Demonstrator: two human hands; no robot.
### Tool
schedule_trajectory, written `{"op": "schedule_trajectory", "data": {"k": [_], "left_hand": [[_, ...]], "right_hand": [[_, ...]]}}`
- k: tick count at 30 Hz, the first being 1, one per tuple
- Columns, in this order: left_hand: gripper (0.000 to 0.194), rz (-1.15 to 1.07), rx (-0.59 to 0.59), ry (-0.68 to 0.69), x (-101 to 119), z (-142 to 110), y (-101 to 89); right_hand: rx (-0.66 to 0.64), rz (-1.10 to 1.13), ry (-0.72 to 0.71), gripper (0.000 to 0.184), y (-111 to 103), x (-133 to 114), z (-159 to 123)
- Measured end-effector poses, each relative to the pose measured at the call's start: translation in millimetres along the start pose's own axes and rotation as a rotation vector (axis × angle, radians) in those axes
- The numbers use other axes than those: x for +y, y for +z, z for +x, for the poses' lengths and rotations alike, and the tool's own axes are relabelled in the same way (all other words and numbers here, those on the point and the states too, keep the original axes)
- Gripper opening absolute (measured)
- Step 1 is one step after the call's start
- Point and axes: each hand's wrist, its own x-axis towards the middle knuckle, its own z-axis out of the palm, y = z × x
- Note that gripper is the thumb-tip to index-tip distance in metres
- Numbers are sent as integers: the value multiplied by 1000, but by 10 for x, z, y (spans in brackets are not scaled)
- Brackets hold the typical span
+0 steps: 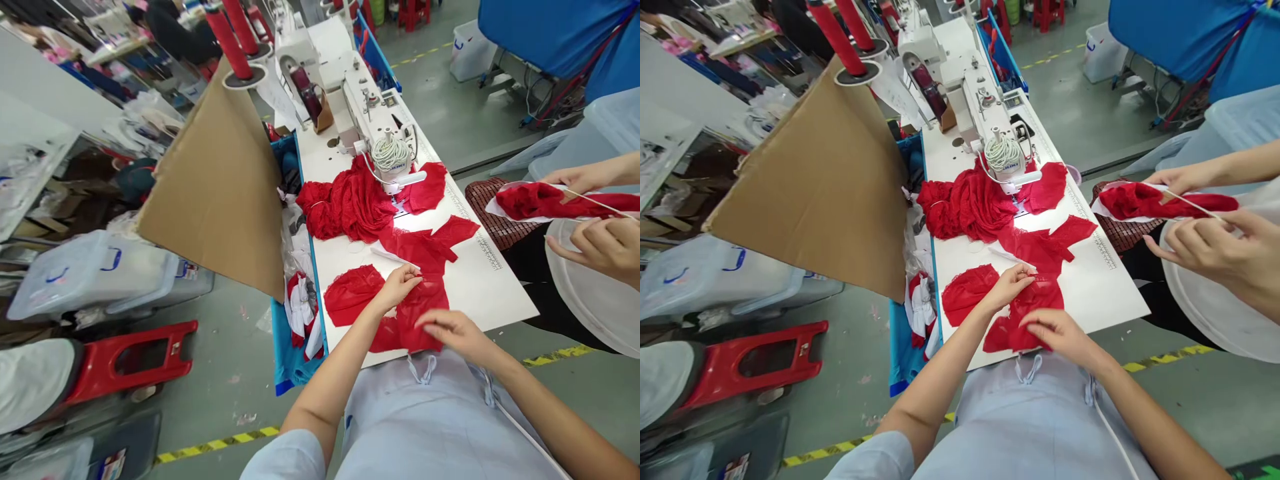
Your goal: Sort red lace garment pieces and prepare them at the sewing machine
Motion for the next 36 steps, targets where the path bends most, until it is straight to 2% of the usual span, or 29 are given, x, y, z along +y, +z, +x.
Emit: {"op": "schedule_trajectory", "data": {"k": [2,4,9,14,17,21,23,26,29,32,34,36], "left_hand": [[12,-218,-100,33,13,-46,-15],[17,-356,-144,47,35,-87,-21],[23,-423,-117,60,77,-129,-31],[43,-460,-62,17,72,-161,-57],[46,-532,-86,-17,55,-175,-46],[47,-562,-52,-31,34,-176,-34],[46,-571,-70,-39,42,-191,-49],[46,-589,-160,-48,92,-246,-92],[46,-595,-212,-25,155,-325,-139],[45,-569,-187,10,193,-395,-166],[45,-553,-178,26,202,-431,-174],[43,-547,-173,44,202,-461,-182]], "right_hand": [[303,63,54,22,-53,90,107],[456,108,74,27,-104,194,207],[503,157,94,33,-143,292,293],[550,236,140,39,-98,288,299],[555,289,162,44,-86,287,315],[553,326,184,47,-108,251,305],[552,325,185,47,-114,217,282],[553,306,167,42,-86,163,226],[558,183,66,29,-22,123,151],[562,-139,-195,12,32,105,81],[598,-297,-322,9,37,92,52],[628,-350,-360,8,14,64,41]]}}
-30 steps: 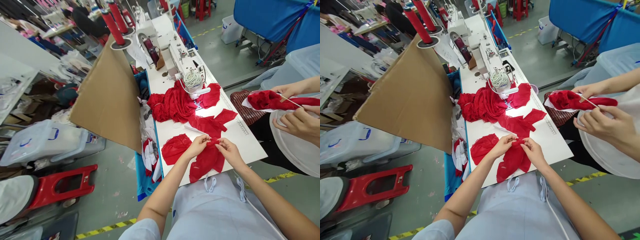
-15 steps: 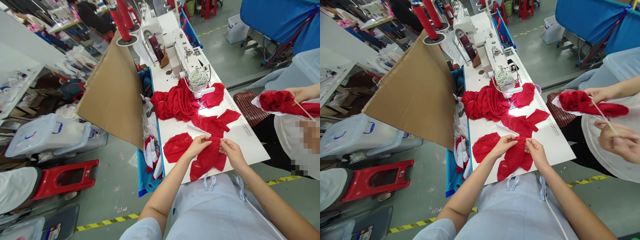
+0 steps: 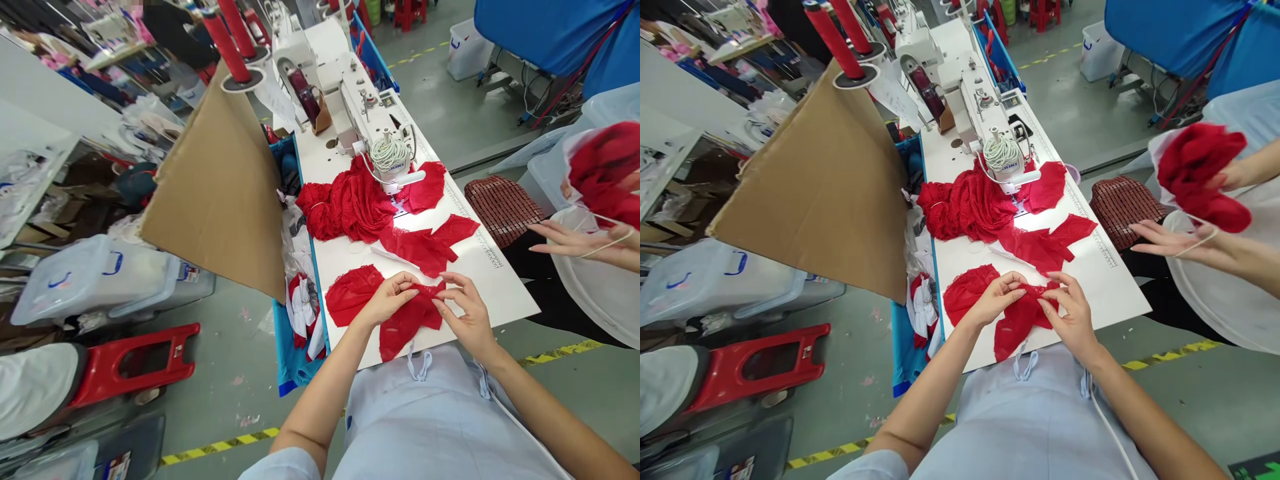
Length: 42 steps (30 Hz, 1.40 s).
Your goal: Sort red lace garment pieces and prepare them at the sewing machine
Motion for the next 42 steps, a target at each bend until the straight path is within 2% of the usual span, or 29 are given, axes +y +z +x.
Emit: {"op": "schedule_trajectory", "data": {"k": [6,8,11,13,15,17,20,24,27,30,32,35,39,42], "left_hand": [[39,5,25,74,67,-110,-31],[37,22,62,93,112,-158,-32],[36,74,127,128,179,-227,-16],[36,110,169,160,211,-264,-3],[35,136,199,191,234,-292,2],[33,151,213,211,254,-310,-5],[30,161,226,220,289,-324,-26],[24,190,250,220,332,-327,-27],[20,222,276,224,347,-318,-5],[19,253,292,232,351,-308,17],[18,267,283,238,349,-306,23],[17,277,258,243,342,-308,20],[22,283,236,212,331,-312,18],[24,324,245,210,332,-315,28]], "right_hand": [[-212,90,-45,8,-93,-140,134],[-184,79,-65,8,-85,-214,145],[-70,32,-106,8,-35,-302,104],[-1,-1,-78,5,5,-331,55],[34,19,-7,19,36,-339,11],[36,98,38,31,52,-340,-15],[11,194,42,36,57,-346,-17],[20,174,46,29,44,-368,15],[12,128,-33,17,25,-387,53],[-8,71,-74,13,11,-409,89],[-6,48,-54,12,13,-424,109],[15,50,-20,1,26,-443,131],[-2,91,48,4,44,-433,128],[4,117,121,17,72,-393,96]]}}
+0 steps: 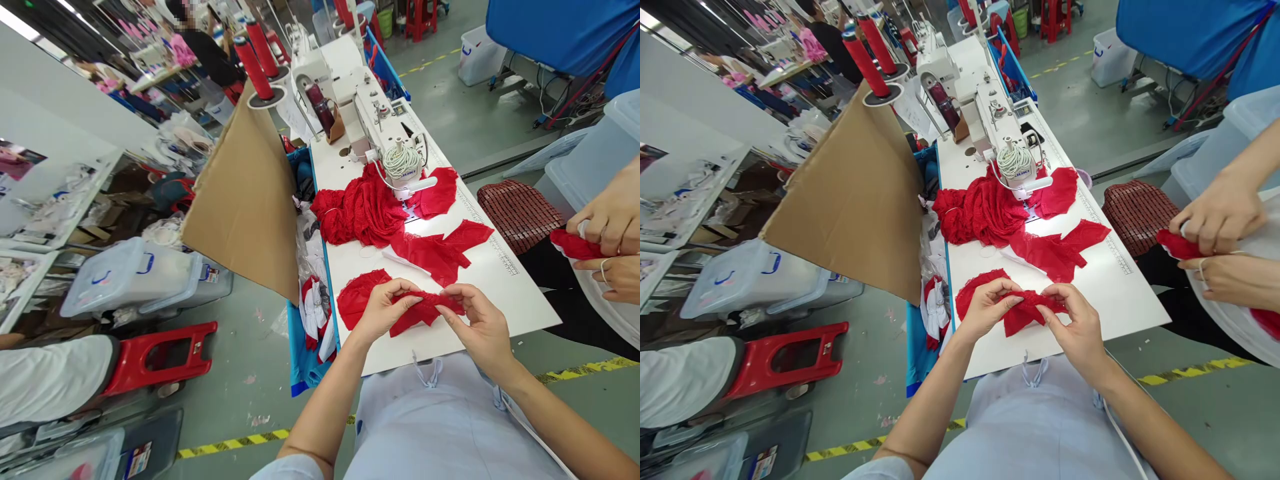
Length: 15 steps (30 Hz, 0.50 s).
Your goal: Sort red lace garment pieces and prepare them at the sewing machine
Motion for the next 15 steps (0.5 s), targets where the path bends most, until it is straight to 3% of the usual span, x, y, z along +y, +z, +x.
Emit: {"op": "schedule_trajectory", "data": {"k": [4,10,13,15], "left_hand": [[18,94,25,106,13,-9,0],[15,172,28,297,22,-20,-32],[14,206,21,258,41,-32,-11],[13,195,15,183,51,-36,16]], "right_hand": [[63,46,-8,27,54,39,-22],[-1,82,-49,30,42,12,19],[-83,-12,-33,18,5,19,48],[-145,-65,-18,20,-6,24,65]]}}
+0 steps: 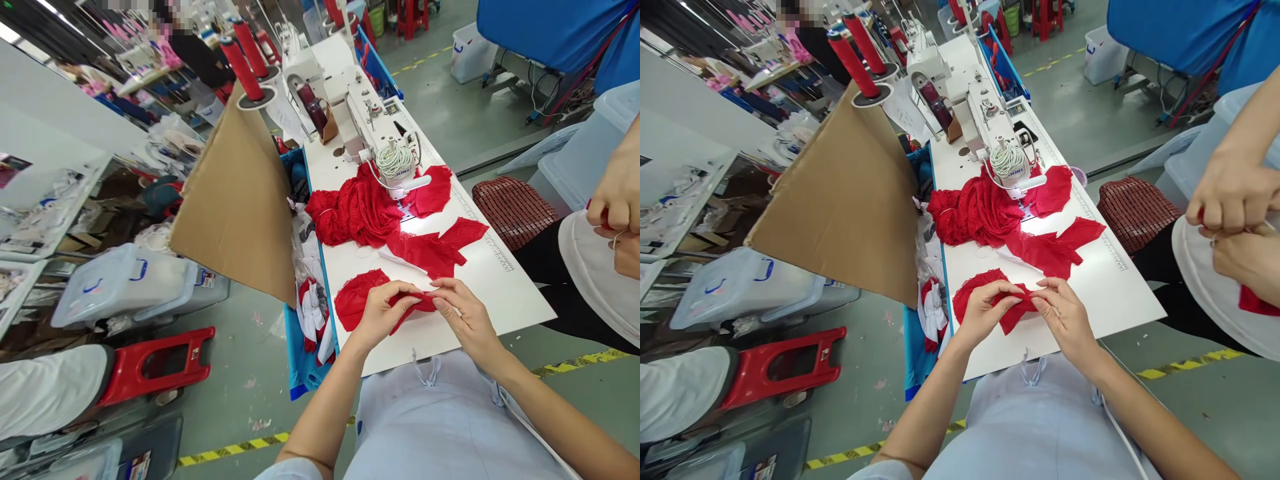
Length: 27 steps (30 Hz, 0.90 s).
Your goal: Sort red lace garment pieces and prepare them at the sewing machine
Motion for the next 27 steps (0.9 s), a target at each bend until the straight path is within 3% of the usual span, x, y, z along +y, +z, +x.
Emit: {"op": "schedule_trajectory", "data": {"k": [4,10,14,20,27], "left_hand": [[19,-82,6,-103,-8,8,45],[43,-95,-58,-189,-108,-33,155],[31,-148,5,-252,-147,-60,225],[22,-117,-14,-139,2,-4,137],[16,85,-1,-21,63,30,135]], "right_hand": [[-30,35,-30,26,2,-18,16],[65,28,-73,24,-30,-55,17],[105,-27,-91,23,-77,-19,24],[142,-41,-84,23,-101,34,16],[52,-6,66,34,-114,-91,21]]}}
